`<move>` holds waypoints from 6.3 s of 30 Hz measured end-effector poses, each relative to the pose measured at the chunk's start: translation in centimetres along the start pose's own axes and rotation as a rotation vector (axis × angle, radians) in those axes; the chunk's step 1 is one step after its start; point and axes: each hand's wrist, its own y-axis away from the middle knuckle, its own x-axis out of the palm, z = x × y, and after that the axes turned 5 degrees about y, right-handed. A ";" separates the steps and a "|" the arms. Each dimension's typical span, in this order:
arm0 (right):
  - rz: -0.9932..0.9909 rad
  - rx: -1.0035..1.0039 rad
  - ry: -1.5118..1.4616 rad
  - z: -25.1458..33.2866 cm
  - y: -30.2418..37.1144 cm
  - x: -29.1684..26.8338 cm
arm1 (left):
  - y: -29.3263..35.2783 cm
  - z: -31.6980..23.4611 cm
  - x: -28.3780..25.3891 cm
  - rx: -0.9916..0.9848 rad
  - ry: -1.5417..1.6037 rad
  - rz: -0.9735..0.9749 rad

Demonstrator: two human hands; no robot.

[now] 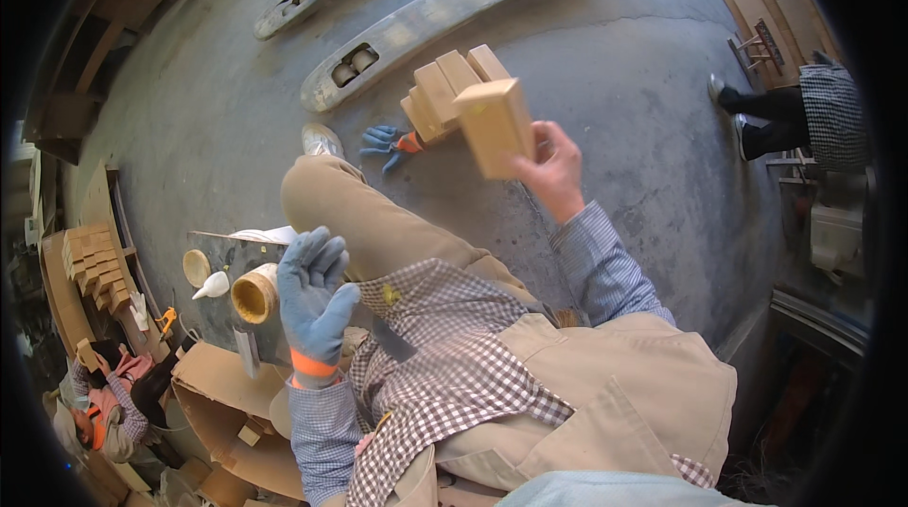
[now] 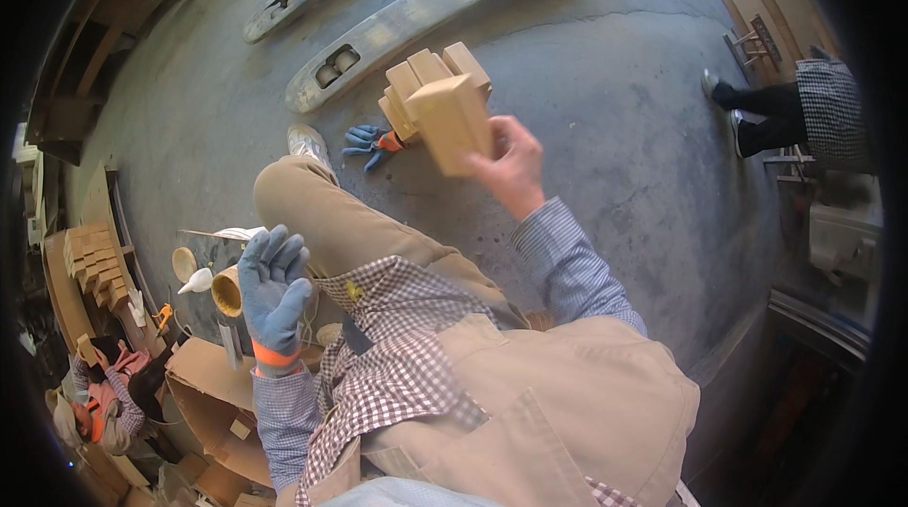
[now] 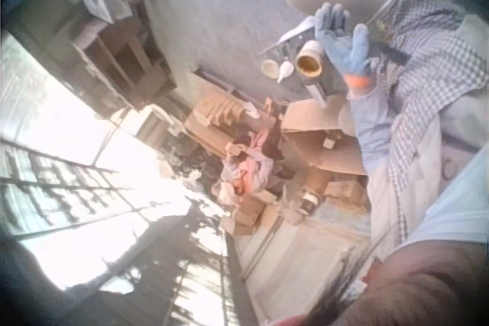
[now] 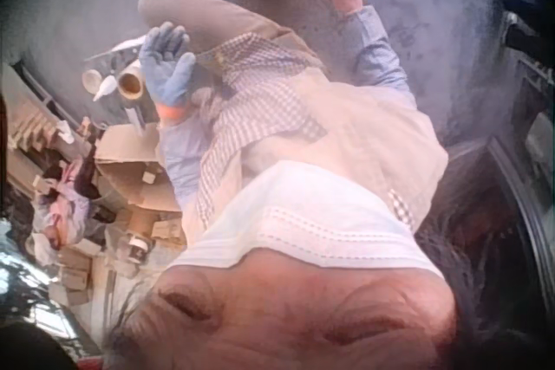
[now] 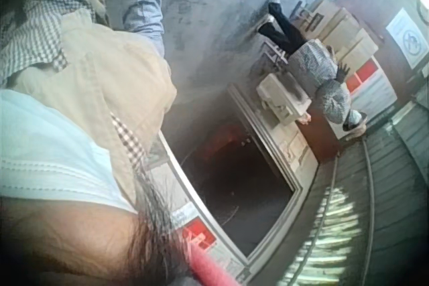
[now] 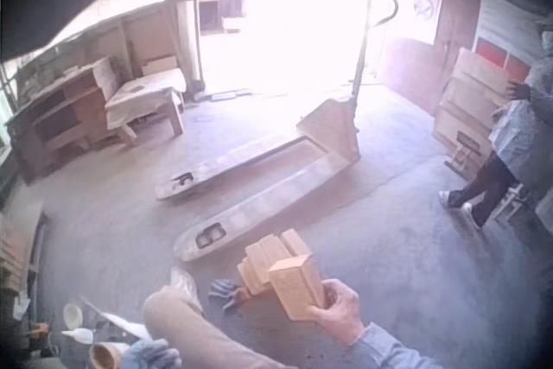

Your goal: The person sits on the floor and assembles small wooden boxes by applying glue to the edges and pressing the pieces together. They repeatedly pick up unfinished boxes, apply glue, and place the completed units into a large cardboard box.

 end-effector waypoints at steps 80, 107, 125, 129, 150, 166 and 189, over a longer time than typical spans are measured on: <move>0.296 -0.982 0.745 25.2 6.6 21.0 | 43.7 13.7 -24.3 0.014 -0.683 -1.567; 1.743 0.874 -1.346 5.0 14.6 30.2 | 10.2 3.5 -4.5 0.494 -0.890 -0.848; 1.449 0.945 -1.097 6.7 14.7 29.1 | 9.9 3.8 -4.2 0.471 -0.787 -0.819; 1.327 0.704 -0.643 8.4 13.5 27.9 | 10.9 3.9 -4.5 0.416 -0.801 -0.767; 1.151 -0.760 -0.076 14.4 8.3 20.6 | 11.6 3.5 -3.8 0.298 -0.911 -0.545; 0.838 -0.394 0.266 8.9 2.4 13.3 | 11.0 6.8 -4.1 0.209 -0.569 -0.612; 1.166 -0.923 0.179 12.4 6.2 17.9 | 9.6 6.1 -3.0 0.207 -0.778 -0.437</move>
